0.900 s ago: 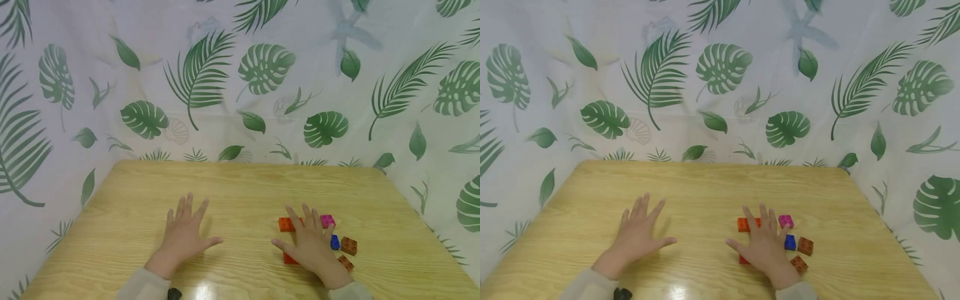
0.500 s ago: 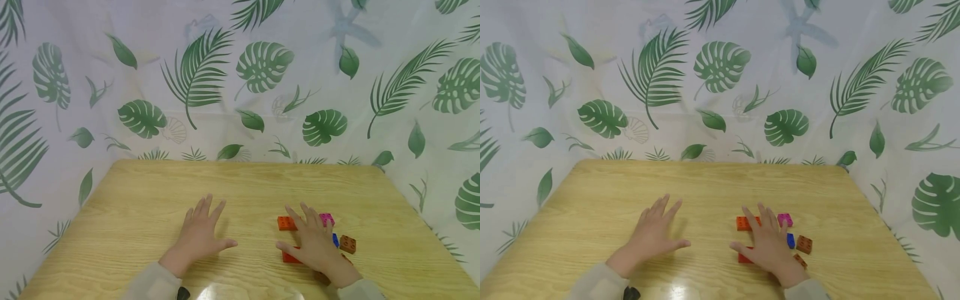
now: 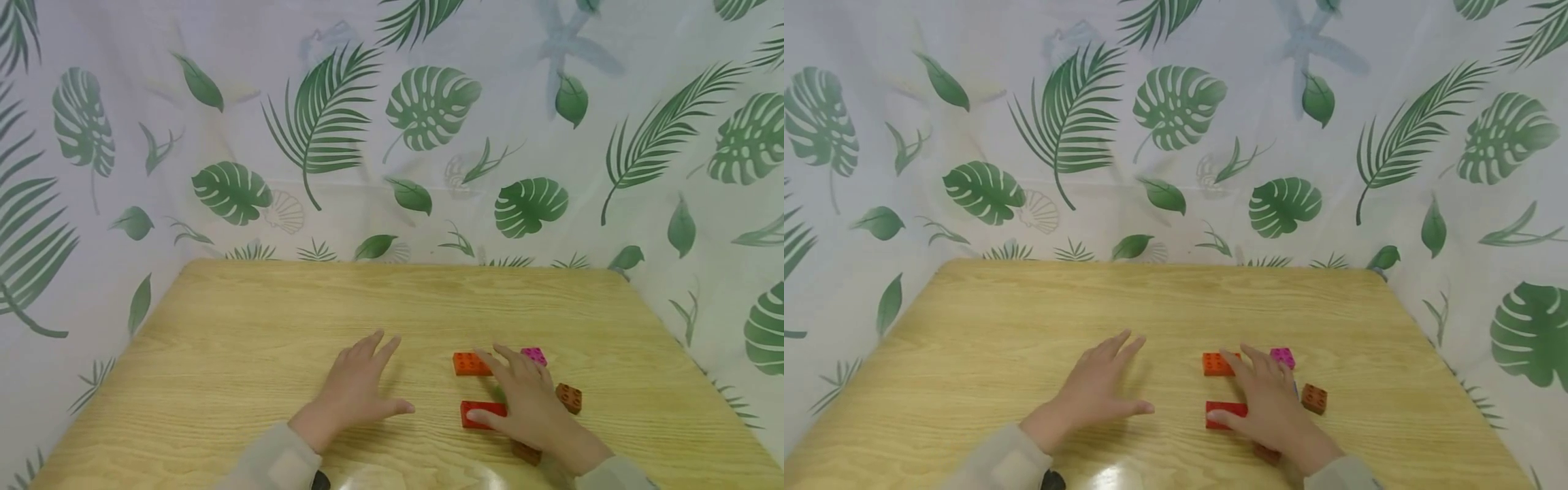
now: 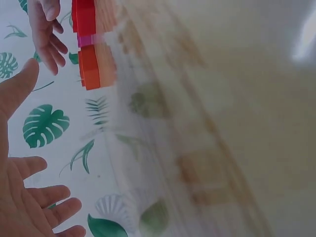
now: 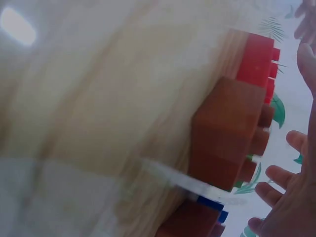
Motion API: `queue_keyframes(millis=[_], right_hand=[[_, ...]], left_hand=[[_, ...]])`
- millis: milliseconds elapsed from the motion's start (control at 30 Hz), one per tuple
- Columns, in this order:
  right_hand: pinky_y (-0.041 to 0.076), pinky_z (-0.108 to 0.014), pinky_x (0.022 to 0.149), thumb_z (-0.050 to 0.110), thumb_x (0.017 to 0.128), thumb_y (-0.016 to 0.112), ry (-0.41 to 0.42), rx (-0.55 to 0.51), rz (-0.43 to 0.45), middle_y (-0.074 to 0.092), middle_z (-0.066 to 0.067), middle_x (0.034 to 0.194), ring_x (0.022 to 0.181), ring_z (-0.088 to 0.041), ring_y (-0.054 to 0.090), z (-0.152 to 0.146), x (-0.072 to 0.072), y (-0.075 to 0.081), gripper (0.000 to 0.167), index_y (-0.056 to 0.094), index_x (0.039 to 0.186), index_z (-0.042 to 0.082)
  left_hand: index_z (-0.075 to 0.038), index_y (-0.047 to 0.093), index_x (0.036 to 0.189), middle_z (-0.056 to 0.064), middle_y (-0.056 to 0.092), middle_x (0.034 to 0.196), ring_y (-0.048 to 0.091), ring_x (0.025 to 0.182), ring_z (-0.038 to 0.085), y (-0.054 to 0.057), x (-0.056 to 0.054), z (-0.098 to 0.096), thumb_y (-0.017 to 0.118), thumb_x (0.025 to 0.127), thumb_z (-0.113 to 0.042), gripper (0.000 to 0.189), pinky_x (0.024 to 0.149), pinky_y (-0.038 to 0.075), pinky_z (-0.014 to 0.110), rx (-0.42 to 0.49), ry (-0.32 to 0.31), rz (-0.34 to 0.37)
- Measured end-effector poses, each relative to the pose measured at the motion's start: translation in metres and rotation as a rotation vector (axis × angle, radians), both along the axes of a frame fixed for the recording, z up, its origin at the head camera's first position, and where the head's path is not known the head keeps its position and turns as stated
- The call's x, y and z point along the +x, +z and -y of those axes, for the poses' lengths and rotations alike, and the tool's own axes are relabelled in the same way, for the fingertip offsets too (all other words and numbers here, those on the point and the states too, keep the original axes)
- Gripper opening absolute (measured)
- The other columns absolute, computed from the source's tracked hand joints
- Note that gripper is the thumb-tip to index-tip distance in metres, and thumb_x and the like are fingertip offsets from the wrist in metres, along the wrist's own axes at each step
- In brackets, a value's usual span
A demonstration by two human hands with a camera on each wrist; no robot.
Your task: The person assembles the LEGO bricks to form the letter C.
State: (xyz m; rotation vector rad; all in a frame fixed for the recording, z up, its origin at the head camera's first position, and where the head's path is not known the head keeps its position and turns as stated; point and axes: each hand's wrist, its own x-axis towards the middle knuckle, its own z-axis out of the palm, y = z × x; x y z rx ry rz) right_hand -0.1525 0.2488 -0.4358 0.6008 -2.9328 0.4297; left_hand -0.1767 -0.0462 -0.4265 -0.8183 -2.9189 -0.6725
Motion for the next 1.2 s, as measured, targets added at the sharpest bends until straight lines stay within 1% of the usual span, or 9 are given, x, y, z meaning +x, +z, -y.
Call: queue_keyframes(millis=[200,300,500,633,700,867,1033,1100,1200], right_hand=[[0.025,-0.072,0.093,0.066,0.078,0.063,0.04,0.014,-0.017,0.039,-0.018,0.141,0.125,-0.044,0.036,-0.007,0.004,0.0,0.088,0.039,0.145,0.014],[0.028,-0.072,0.091,0.066,0.078,0.063,0.054,0.026,-0.031,0.044,-0.015,0.136,0.122,-0.042,0.041,-0.01,0.006,0.002,0.086,0.043,0.143,0.012],[0.036,-0.065,0.088,0.064,0.077,0.066,0.09,0.01,-0.042,0.05,-0.008,0.125,0.114,-0.035,0.046,-0.014,0.008,0.002,0.081,0.05,0.138,0.013],[0.039,-0.061,0.086,0.06,0.077,0.069,0.128,-0.029,-0.037,0.052,-0.003,0.12,0.11,-0.031,0.05,-0.018,0.008,0.001,0.073,0.054,0.133,0.015],[0.039,-0.061,0.085,0.056,0.078,0.071,0.146,-0.057,-0.032,0.053,-0.001,0.118,0.108,-0.03,0.051,-0.02,0.009,0.002,0.068,0.056,0.13,0.015],[0.042,-0.061,0.083,0.051,0.079,0.073,0.172,-0.115,-0.003,0.055,0.003,0.112,0.102,-0.024,0.054,-0.023,0.01,0.004,0.061,0.06,0.125,0.013],[0.04,-0.065,0.085,0.05,0.079,0.073,0.176,-0.146,0.047,0.059,0.006,0.11,0.104,-0.027,0.055,-0.028,0.011,0.005,0.056,0.062,0.121,0.015],[0.043,-0.06,0.084,0.049,0.08,0.072,0.183,-0.149,0.053,0.059,0.008,0.108,0.101,-0.024,0.056,-0.03,0.011,0.004,0.053,0.062,0.119,0.014],[0.048,-0.046,0.08,0.047,0.081,0.072,0.208,-0.157,0.05,0.06,0.01,0.104,0.092,-0.013,0.056,-0.032,0.01,0.002,0.05,0.063,0.116,0.013]], left_hand=[[-0.016,0.031,0.15,0.014,0.034,0.149,0.035,0.133,0.033,0.0,0.001,-0.013,0.073,0.074,-0.06,0.098,0.104,0.03,0.055,0.018,-0.035,0.066],[-0.017,0.032,0.15,0.012,0.038,0.147,0.037,0.131,0.031,0.0,0.003,-0.019,0.073,0.074,-0.058,0.096,0.104,0.031,0.053,0.022,-0.062,0.076],[-0.013,0.04,0.146,0.008,0.047,0.14,0.044,0.127,0.028,-0.002,0.005,-0.032,0.076,0.074,-0.054,0.09,0.1,0.038,0.051,0.047,-0.118,0.049],[-0.013,0.045,0.142,0.005,0.051,0.137,0.047,0.125,0.025,-0.004,0.006,-0.041,0.079,0.073,-0.051,0.085,0.1,0.039,0.046,0.066,-0.129,0.057],[-0.013,0.048,0.14,0.004,0.052,0.136,0.048,0.124,0.023,-0.004,0.006,-0.046,0.08,0.073,-0.049,0.083,0.101,0.04,0.043,0.081,-0.13,0.075],[-0.012,0.052,0.137,0.001,0.053,0.135,0.048,0.123,0.02,-0.006,0.008,-0.057,0.082,0.072,-0.045,0.078,0.101,0.04,0.036,0.146,-0.135,0.184],[-0.011,0.057,0.131,-0.001,0.058,0.127,0.054,0.114,0.015,-0.007,0.011,-0.066,0.083,0.072,-0.041,0.071,0.095,0.044,0.029,0.212,-0.14,0.248],[-0.011,0.059,0.129,-0.002,0.06,0.123,0.056,0.108,0.013,-0.008,0.012,-0.069,0.083,0.072,-0.04,0.068,0.091,0.046,0.026,0.235,-0.14,0.257],[-0.01,0.061,0.126,-0.003,0.063,0.118,0.057,0.104,0.012,-0.009,0.012,-0.074,0.084,0.072,-0.038,0.064,0.087,0.047,0.024,0.262,-0.135,0.27]])
